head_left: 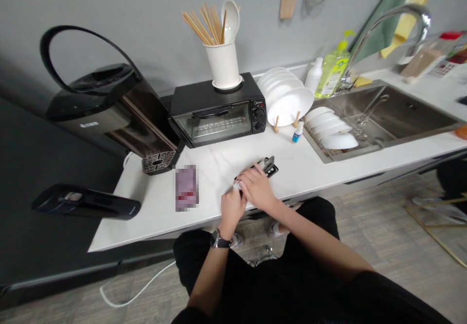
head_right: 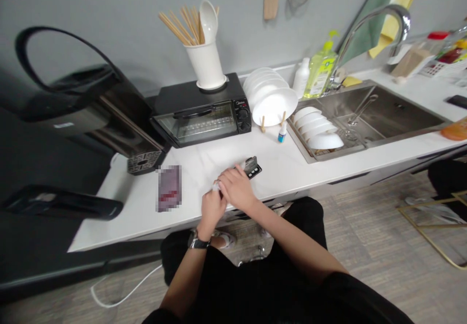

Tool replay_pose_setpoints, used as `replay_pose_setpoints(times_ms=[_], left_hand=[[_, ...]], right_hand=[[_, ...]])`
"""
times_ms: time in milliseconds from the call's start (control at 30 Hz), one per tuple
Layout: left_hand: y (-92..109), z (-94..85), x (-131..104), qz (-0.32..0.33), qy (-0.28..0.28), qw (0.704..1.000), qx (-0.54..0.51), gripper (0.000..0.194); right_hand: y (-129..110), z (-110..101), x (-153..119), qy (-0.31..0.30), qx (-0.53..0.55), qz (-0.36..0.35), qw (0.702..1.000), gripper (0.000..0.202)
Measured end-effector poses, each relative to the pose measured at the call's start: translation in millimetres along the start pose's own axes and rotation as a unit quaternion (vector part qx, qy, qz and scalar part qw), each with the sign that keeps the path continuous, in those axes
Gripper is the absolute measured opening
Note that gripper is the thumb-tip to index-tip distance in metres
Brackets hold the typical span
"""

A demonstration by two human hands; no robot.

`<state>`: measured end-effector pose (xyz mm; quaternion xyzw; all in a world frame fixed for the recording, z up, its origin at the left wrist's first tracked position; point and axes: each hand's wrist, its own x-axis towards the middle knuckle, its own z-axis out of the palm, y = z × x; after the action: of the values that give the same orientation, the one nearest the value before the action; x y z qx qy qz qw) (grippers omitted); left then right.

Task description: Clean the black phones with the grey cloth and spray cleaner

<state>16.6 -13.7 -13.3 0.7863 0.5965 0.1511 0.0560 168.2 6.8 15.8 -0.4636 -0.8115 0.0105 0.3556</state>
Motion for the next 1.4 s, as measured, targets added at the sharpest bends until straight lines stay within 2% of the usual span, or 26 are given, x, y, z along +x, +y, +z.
replay_pose_setpoints(times_ms=[67,133,233,333,400,500,600,667,733,833,933,1000,1033,1100,1167,1233,1300,1333,1400], left_hand=[[-2.5,-0.1,0.2,-0.009,-0.023,1.0,0.019,0.017],[-3.1,-1.2,0.9,-0.018,-0.022,1.0,0.013,0.016],[-0.2,-3.4,1.9,-0.018,0.002,0.999,-0.03,0.03],[4.8,-5.6,2.1,-0.028,0.014,0.998,-0.055,0.035],[6.9,-6.7,2.1,-0.029,0.016,0.998,-0.054,0.033],[6.3,-5.9,2.4,-0.018,0.012,0.999,-0.046,0.032],[2.4,-2.7,2.4,-0.015,-0.014,1.0,-0.007,0.022],[0.2,-1.1,1.8,-0.02,-0.033,0.999,0.022,0.016],[-0.3,-1.1,0.8,-0.023,-0.031,0.999,0.027,0.015],[2.1,-3.9,-0.9,-0.015,-0.001,1.0,-0.016,0.018],[5.3,-7.5,-1.2,0.001,0.018,0.998,-0.053,0.022],[6.6,-9.1,-0.1,0.022,0.029,0.997,-0.064,0.02],[6.9,-9.5,0.8,0.036,0.037,0.996,-0.069,0.02],[6.7,-9.0,2.8,0.061,0.059,0.994,-0.074,0.019],[5.2,-6.5,4.2,0.068,0.069,0.993,-0.064,0.017],[2.4,-2.7,4.2,0.054,0.053,0.996,-0.045,0.015],[-0.4,0.9,2.9,0.039,0.029,0.998,-0.031,0.02],[-1.4,1.9,2.1,0.034,0.023,0.999,-0.028,0.021],[-1.7,2.0,0.5,0.034,0.022,0.999,-0.027,0.019]], right_hand=[[-16.5,7.3,1.6,-0.018,0.015,-0.017,1.0,0.025],[-13.5,7.3,2.3,-0.023,0.008,-0.025,0.999,0.024],[21.6,-4.5,0.5,-0.01,-0.026,-0.014,1.0,0.027],[63.3,-22.3,-2.5,0.028,-0.061,0.054,0.996,0.035],[75.8,-30.1,-3.7,0.059,-0.075,0.099,0.991,0.037],[58.5,-25.7,-4.2,0.073,-0.06,0.093,0.991,0.031],[14.8,-6.7,-4.9,0.025,-0.005,0.009,1.0,0.027],[-7.3,4.1,-5.1,0.0,0.012,-0.021,1.0,0.028],[-10.5,6.9,-5.4,-0.002,0.009,-0.033,0.999,0.027],[21.3,-5.5,-8.1,0.032,-0.022,-0.011,0.999,0.025],[65.9,-27.3,-12.8,0.073,-0.064,0.072,0.993,0.031],[80.4,-37.5,-15.1,0.088,-0.084,0.11,0.986,0.033],[80.0,-39.2,-15.7,0.093,-0.085,0.116,0.985,0.032],[64.1,-34.3,-15.7,0.092,-0.069,0.102,0.988,0.029],[34.1,-20.6,-15.1,0.069,-0.035,0.062,0.995,0.027],[1.8,-4.9,-14.7,0.031,-0.004,0.014,0.999,0.026],[-20.3,6.2,-14.8,0.003,0.015,-0.025,1.0,0.027],[-24.6,8.7,-15.0,-0.004,0.016,-0.041,0.999,0.027],[-17.6,7.1,-15.6,-0.005,0.006,-0.062,0.998,0.027]])
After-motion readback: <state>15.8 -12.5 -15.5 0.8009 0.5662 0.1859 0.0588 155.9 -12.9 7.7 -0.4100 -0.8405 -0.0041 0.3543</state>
